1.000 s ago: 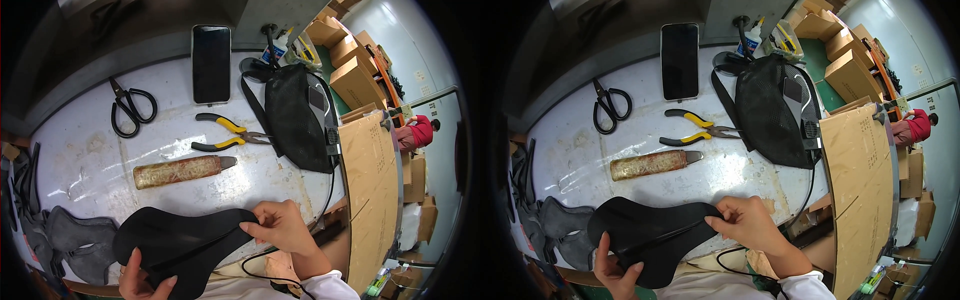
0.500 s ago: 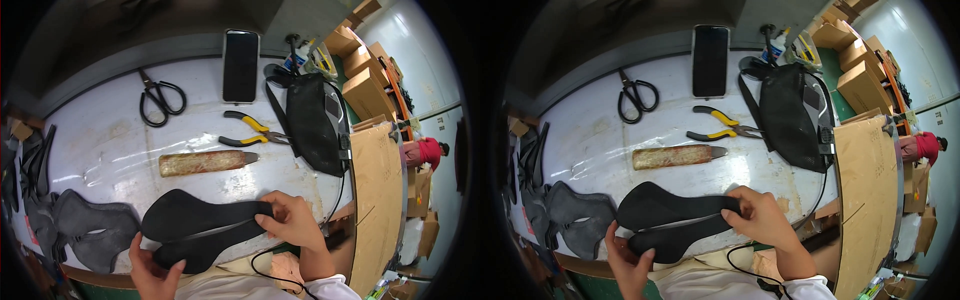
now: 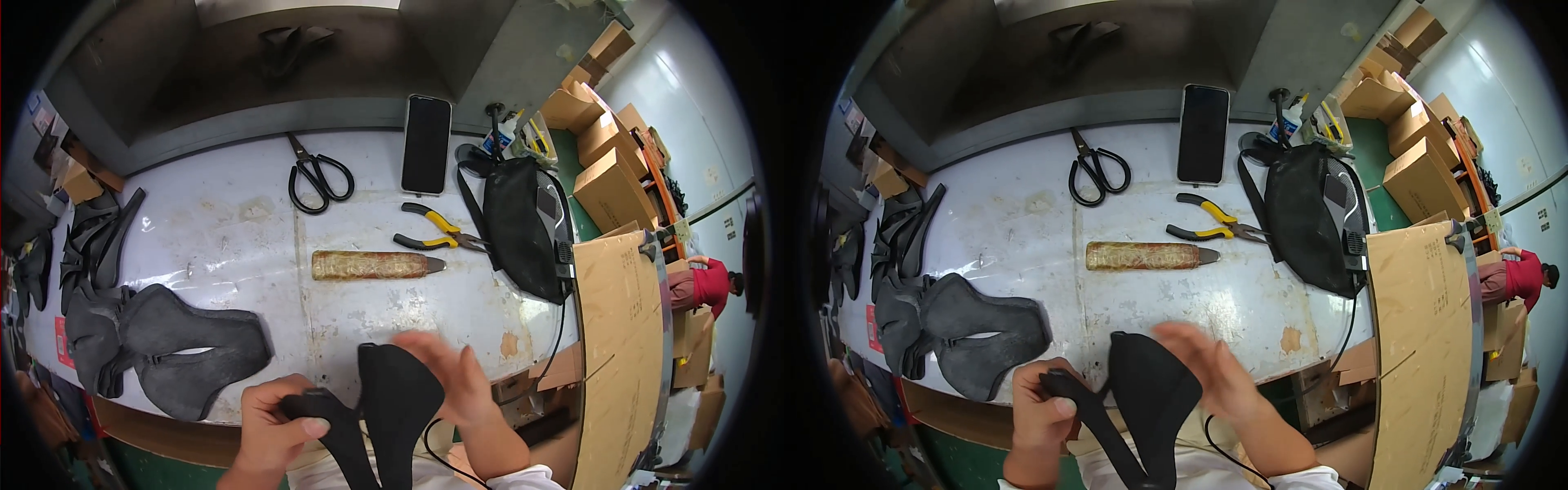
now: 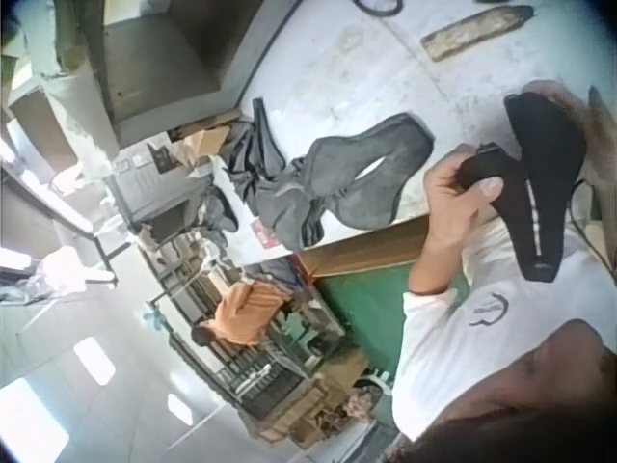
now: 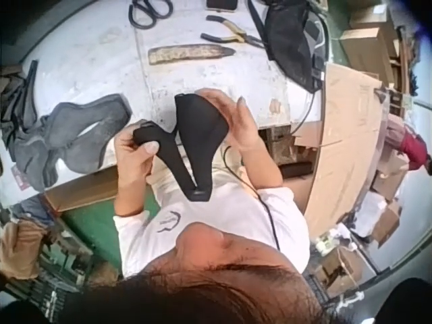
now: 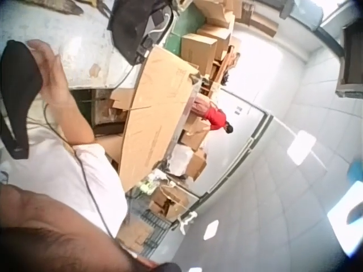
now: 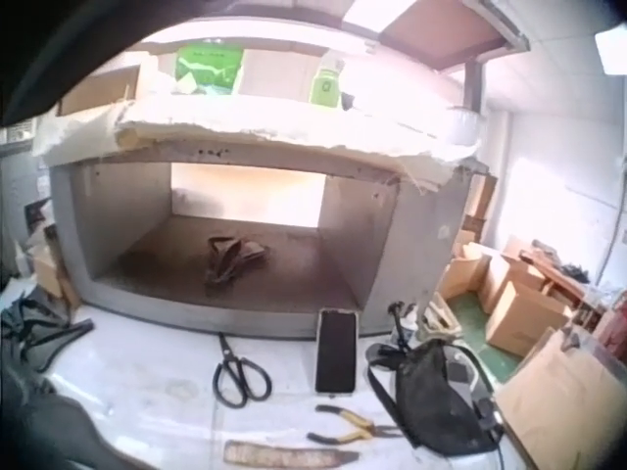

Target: Fitting and stretching a black cover onto a bicycle saddle base by hand.

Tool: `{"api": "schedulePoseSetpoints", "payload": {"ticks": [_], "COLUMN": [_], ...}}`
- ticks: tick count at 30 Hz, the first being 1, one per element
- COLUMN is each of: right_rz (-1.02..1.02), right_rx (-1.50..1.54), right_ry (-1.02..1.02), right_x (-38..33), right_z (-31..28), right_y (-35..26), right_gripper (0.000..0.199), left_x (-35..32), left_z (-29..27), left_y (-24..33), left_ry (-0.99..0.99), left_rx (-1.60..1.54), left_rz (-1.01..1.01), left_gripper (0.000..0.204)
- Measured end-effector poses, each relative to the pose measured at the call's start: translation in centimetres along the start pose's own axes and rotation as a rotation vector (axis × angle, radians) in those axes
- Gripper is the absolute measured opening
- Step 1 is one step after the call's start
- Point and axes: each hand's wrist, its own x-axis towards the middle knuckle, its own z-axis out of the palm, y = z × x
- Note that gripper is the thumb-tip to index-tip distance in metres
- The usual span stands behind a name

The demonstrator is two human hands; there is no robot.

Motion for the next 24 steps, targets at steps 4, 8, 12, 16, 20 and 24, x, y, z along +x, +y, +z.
{"api": "schedulePoseSetpoints", "payload": {"ticks": [4, 8, 12, 16, 20, 24], "right_rz": [0.173, -0.178, -0.467, -0.643, -0.457, -0.472], "right_rx": [0.542, 0.039, -0.613, -0.493, -0.357, -0.334], "right_ry": [-0.447, -0.556, -0.358, -0.288, -0.274, -0.304], "right_x": [-0.1, 0.4, -0.5, -1.3, -2.4, -2.8], "right_z": [0.7, 0.6, 1.6, 2.1, 2.2, 1.4], "right_y": [0.0, -1.7, -4.9, -5.4, -6.0, -5.7], "right_gripper": [0.088, 0.053, 0.039, 0.038, 0.033, 0.019], "left_x": [1.5, 0.6, -1.7, -2.9, -3.3, -1.7], "left_z": [1.7, 4.0, 7.2, 7.8, 6.0, 3.2], "left_y": [5.3, 9.5, 9.4, 4.9, 5.8, 8.0], "left_ry": [-0.247, -0.614, -0.708, -0.832, -0.603, 0.232], "left_rx": [0.614, 0.645, 1.177, 1.435, 1.389, 1.405], "left_rz": [0.377, 0.879, 1.156, 1.274, 1.251, 0.799], "left_gripper": [0.019, 0.013, 0.018, 0.013, 0.024, 0.013]}}
